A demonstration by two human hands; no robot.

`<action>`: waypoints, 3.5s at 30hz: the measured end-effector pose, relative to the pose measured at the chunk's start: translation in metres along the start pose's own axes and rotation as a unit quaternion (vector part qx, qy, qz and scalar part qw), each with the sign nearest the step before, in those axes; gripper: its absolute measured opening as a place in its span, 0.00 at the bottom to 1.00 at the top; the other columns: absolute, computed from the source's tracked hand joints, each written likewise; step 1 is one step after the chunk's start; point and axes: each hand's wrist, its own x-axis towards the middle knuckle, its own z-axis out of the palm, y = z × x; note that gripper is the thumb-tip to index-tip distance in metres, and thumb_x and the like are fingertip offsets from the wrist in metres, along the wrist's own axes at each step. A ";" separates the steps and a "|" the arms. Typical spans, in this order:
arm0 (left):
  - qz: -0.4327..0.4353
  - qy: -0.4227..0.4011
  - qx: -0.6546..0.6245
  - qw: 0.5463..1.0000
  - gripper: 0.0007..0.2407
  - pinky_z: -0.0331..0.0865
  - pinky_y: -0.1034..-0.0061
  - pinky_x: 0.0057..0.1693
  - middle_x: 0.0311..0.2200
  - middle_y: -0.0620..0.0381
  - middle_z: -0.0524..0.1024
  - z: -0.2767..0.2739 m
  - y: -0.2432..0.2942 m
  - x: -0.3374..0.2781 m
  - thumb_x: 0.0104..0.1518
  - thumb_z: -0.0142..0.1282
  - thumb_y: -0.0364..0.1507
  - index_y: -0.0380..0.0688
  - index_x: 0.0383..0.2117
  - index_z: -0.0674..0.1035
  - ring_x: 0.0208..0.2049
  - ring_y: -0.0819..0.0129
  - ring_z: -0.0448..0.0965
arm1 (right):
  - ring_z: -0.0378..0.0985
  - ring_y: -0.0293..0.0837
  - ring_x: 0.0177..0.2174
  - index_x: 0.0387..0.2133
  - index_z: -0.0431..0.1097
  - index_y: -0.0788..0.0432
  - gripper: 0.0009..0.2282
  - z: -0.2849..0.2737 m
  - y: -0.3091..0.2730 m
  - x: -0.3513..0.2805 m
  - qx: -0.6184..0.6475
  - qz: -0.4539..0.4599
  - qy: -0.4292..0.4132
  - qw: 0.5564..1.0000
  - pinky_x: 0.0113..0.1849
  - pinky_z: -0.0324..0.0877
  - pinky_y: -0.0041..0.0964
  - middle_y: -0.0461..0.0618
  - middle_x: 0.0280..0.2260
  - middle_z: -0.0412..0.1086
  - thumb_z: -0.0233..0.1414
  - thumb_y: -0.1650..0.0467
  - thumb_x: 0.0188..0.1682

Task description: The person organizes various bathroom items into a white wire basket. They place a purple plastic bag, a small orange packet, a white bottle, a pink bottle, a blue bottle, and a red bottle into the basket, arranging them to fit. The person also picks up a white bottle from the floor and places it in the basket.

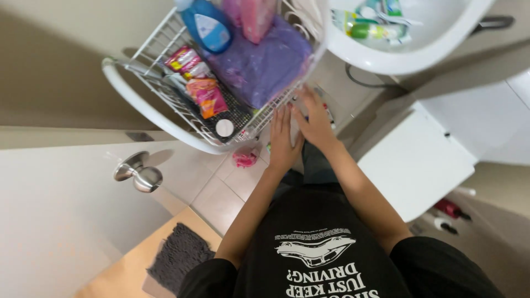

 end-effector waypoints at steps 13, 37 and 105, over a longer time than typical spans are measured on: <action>-0.087 -0.263 -0.088 0.957 0.09 0.75 0.66 0.37 0.26 0.50 0.83 0.044 0.052 -0.079 0.57 0.61 0.36 0.43 0.31 0.85 0.29 0.57 0.85 | 0.80 0.47 0.40 0.41 0.75 0.68 0.07 -0.082 -0.006 -0.193 0.065 0.194 0.125 0.971 0.43 0.73 0.34 0.57 0.40 0.77 0.52 0.75 0.55; 0.012 -0.366 -0.132 0.921 0.21 0.72 0.58 0.49 0.38 0.40 0.81 0.098 0.209 -0.225 0.72 0.36 0.40 0.39 0.41 0.81 0.43 0.42 0.79 | 0.77 0.55 0.45 0.46 0.72 0.69 0.20 -0.187 -0.041 -0.411 0.059 0.251 0.112 0.960 0.49 0.70 0.42 0.62 0.47 0.73 0.39 0.63 0.62; 0.378 -0.511 -0.106 0.765 0.18 0.68 0.56 0.48 0.43 0.47 0.81 1.061 0.181 -0.557 0.51 0.70 0.33 0.39 0.44 0.78 0.45 0.50 0.79 | 0.72 0.53 0.42 0.57 0.64 0.66 0.23 -0.159 0.620 -0.910 -0.124 0.598 0.626 0.485 0.48 0.68 0.49 0.58 0.39 0.71 0.61 0.77 0.47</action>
